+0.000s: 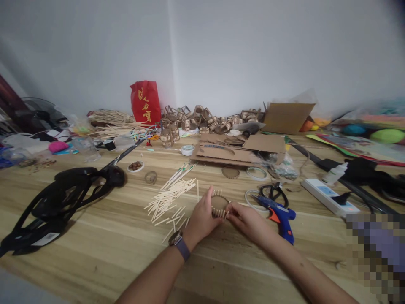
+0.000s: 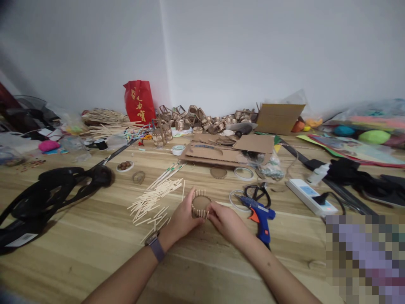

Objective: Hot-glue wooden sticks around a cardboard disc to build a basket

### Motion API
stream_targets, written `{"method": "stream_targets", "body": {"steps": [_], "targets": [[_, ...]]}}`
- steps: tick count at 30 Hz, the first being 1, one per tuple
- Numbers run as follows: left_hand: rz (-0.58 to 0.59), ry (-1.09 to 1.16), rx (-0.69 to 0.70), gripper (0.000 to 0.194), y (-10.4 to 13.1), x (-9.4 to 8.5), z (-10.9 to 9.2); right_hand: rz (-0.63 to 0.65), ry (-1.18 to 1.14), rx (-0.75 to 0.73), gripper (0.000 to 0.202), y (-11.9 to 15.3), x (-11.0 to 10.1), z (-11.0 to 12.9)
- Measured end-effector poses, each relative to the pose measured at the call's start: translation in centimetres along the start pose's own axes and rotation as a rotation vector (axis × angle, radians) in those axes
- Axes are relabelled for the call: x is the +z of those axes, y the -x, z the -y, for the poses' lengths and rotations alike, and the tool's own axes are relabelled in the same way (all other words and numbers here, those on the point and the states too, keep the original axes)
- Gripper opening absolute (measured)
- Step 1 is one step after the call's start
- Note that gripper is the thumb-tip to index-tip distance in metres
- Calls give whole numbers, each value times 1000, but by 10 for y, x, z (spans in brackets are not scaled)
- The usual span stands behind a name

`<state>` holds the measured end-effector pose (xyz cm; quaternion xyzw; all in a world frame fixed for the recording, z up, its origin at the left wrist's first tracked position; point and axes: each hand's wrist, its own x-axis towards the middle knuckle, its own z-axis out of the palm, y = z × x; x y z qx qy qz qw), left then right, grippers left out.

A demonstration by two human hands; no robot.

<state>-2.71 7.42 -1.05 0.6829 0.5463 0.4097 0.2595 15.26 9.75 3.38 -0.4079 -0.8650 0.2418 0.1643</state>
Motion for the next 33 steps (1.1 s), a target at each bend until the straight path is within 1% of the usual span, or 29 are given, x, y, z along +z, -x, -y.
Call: {"method": "stream_targets", "body": {"steps": [7,14,21,26,33], "targets": [[11,2,6,97,0,-2,-3,13,35,-20,11,1,2,-2],[20,-2,-12,97,1,-4,-7,27,87,2,11,3,4,-2],[18,-5,-4,97,1,-2,-4,8,87,-2,12,3,6,-5],[10,-28,13,94,1,-2,-4,3,75,-10,12,3,6,-4],[11,-57,17,93,1,-1,-2,-18,67,-42,12,4,7,-5]]}}
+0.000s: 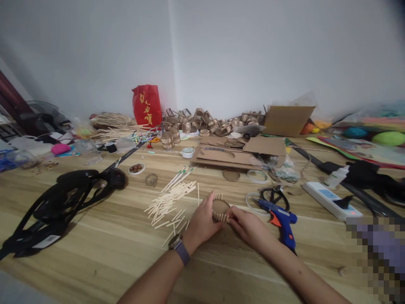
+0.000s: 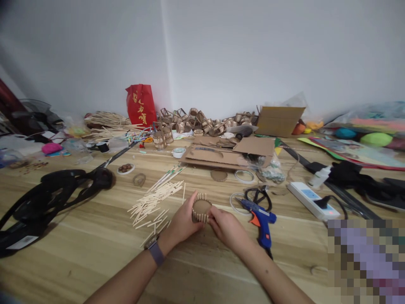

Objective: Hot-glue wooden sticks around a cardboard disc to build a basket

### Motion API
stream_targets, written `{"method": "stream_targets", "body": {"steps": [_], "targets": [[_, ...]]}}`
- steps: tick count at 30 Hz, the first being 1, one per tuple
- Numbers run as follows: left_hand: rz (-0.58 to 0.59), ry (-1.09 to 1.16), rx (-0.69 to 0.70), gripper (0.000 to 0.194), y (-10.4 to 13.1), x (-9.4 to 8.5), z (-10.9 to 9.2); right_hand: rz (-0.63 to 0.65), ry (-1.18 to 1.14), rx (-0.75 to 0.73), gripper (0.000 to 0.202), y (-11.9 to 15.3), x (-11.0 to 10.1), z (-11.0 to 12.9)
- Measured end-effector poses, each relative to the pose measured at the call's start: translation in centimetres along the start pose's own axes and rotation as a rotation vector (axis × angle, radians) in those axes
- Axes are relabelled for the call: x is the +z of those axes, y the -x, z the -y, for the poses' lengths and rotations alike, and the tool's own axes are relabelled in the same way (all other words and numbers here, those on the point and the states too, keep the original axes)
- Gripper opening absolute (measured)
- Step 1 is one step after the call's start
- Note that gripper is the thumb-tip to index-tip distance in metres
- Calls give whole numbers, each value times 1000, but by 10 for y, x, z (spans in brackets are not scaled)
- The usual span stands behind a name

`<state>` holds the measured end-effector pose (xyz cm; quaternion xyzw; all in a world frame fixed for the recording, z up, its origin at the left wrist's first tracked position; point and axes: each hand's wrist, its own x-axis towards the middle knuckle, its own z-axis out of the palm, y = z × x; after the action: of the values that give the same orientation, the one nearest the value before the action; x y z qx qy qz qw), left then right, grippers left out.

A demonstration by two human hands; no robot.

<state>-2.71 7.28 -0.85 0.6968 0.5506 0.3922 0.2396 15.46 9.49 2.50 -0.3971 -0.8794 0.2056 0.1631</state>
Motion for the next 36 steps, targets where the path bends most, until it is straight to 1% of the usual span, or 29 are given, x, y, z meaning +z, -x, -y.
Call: {"method": "stream_targets", "body": {"steps": [5,12,19,25,28,30,31,32,34,36], "targets": [[7,3,0,93,0,-1,-2,-16,13,13,11,0,2,-1],[7,-3,18,94,0,-1,-2,-24,-9,-8,12,0,3,-1],[-3,-3,32,90,0,-1,-2,-17,-31,-15,12,-1,5,-4],[-29,-9,22,86,-2,-3,-3,-47,-3,-45,18,-1,8,-3],[-11,-25,28,87,-3,-8,-4,-86,25,-104,23,0,7,-2],[10,-29,18,89,-2,-12,-6,-124,58,-128,33,0,1,-2],[18,-26,9,90,-2,-14,-7,-142,83,-119,35,-1,-4,-2],[25,-22,-2,90,-2,-16,-7,-155,116,-91,32,-1,-11,-3],[32,-12,-15,90,-1,-18,-7,-169,191,12,25,1,-27,-7],[25,-12,5,88,0,-17,-4,-167,256,154,28,8,-43,-16]]}}
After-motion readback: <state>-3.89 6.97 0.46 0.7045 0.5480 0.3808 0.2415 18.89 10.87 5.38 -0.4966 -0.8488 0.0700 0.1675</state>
